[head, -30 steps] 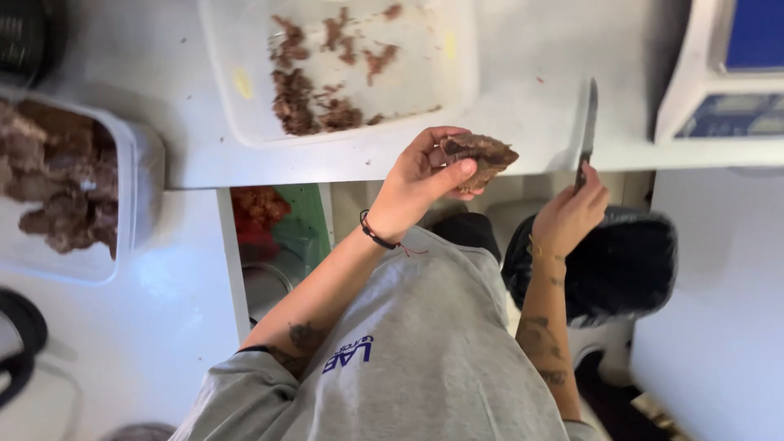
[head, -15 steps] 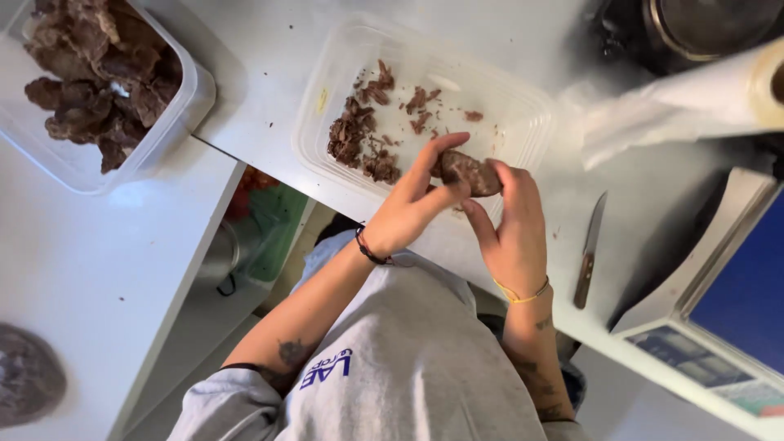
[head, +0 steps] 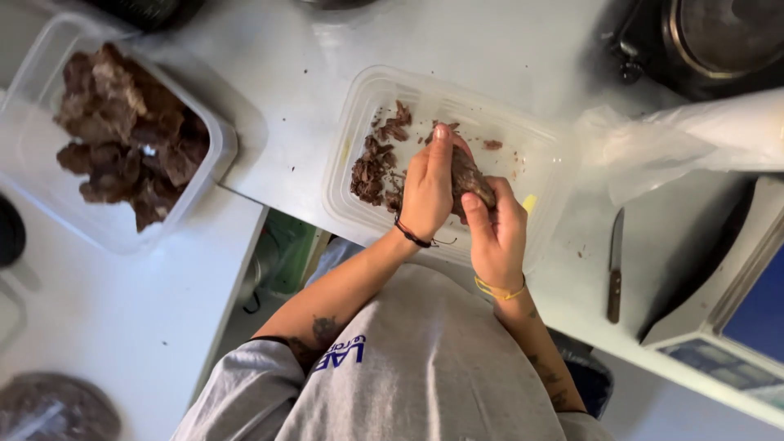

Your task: Shredding cooked meat by hand into a plastic container

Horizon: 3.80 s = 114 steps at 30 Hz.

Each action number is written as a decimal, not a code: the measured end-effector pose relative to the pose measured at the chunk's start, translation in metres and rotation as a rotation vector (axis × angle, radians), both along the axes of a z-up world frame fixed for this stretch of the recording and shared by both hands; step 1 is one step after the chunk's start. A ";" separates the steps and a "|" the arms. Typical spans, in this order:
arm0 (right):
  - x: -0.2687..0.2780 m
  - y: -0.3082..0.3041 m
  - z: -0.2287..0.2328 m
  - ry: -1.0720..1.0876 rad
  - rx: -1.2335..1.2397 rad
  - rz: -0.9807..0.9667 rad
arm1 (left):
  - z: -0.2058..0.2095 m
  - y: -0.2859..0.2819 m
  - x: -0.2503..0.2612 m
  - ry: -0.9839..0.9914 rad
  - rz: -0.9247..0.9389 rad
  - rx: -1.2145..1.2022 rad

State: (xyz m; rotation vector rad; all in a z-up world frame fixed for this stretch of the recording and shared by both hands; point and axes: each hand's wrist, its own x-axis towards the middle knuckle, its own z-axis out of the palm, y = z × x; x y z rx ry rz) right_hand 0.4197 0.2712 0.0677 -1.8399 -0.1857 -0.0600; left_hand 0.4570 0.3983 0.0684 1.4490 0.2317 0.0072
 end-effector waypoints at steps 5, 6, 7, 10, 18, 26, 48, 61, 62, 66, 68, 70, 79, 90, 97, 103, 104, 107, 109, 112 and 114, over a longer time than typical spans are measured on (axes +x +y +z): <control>0.000 0.018 0.016 0.194 0.218 -0.030 | 0.032 0.028 0.023 0.016 -0.190 0.040; -0.003 0.019 0.018 0.232 0.236 -0.029 | 0.041 0.036 0.027 0.004 -0.258 0.158; -0.003 0.016 0.016 0.231 0.234 -0.047 | 0.042 0.041 0.031 0.003 -0.276 0.154; -0.007 0.012 0.020 0.287 0.168 -0.018 | 0.042 0.056 0.036 -0.212 -0.439 0.437; -0.014 -0.044 0.035 0.189 -0.080 -0.153 | 0.040 0.095 0.053 -0.153 -0.770 0.784; 0.014 -0.009 0.048 0.019 -0.779 0.214 | 0.046 0.092 0.050 0.107 -0.614 0.045; 0.008 0.022 0.028 0.210 0.068 0.128 | -0.001 0.068 0.001 0.158 -0.460 -0.280; 0.001 0.011 -0.016 0.258 -0.109 -0.102 | 0.000 0.066 -0.004 -0.082 -0.587 -0.066; 0.002 0.010 -0.018 0.242 -0.092 -0.099 | 0.001 0.061 -0.004 -0.089 -0.574 -0.092; 0.004 0.015 0.005 0.286 0.044 -0.104 | -0.007 0.049 -0.012 -0.123 -0.475 -0.129; 0.001 0.015 0.005 0.332 0.167 -0.108 | -0.027 0.046 -0.010 -0.131 -0.512 -0.268; -0.001 0.015 0.007 0.380 0.291 -0.115 | -0.038 0.046 -0.009 -0.137 -0.550 -0.408; 0.006 0.004 0.021 0.315 0.310 -0.024 | -0.022 0.084 -0.006 -0.058 -0.748 -0.571; 0.025 0.008 0.033 0.030 -0.265 0.176 | -0.012 0.109 -0.002 0.346 -0.687 -0.853; 0.015 0.025 0.031 -0.063 -0.306 0.327 | -0.002 0.096 -0.001 0.275 -0.827 -0.490; 0.003 0.025 0.008 -0.184 -0.438 0.239 | 0.012 0.095 -0.004 0.024 -0.926 0.282; 0.003 0.025 0.006 -0.192 -0.391 0.189 | 0.015 0.093 -0.005 -0.026 -0.916 0.322; -0.002 0.020 -0.015 -0.189 -0.299 0.090 | 0.018 0.088 -0.007 -0.105 -0.872 0.366; -0.004 0.020 -0.025 -0.168 -0.257 0.035 | 0.017 0.084 -0.010 -0.127 -0.845 0.363; 0.003 0.034 -0.018 -0.189 -0.004 -0.064 | 0.017 0.083 -0.010 -0.215 -0.810 0.349; 0.009 0.050 -0.006 -0.125 0.061 -0.253 | 0.017 0.084 -0.006 -0.221 -0.796 0.233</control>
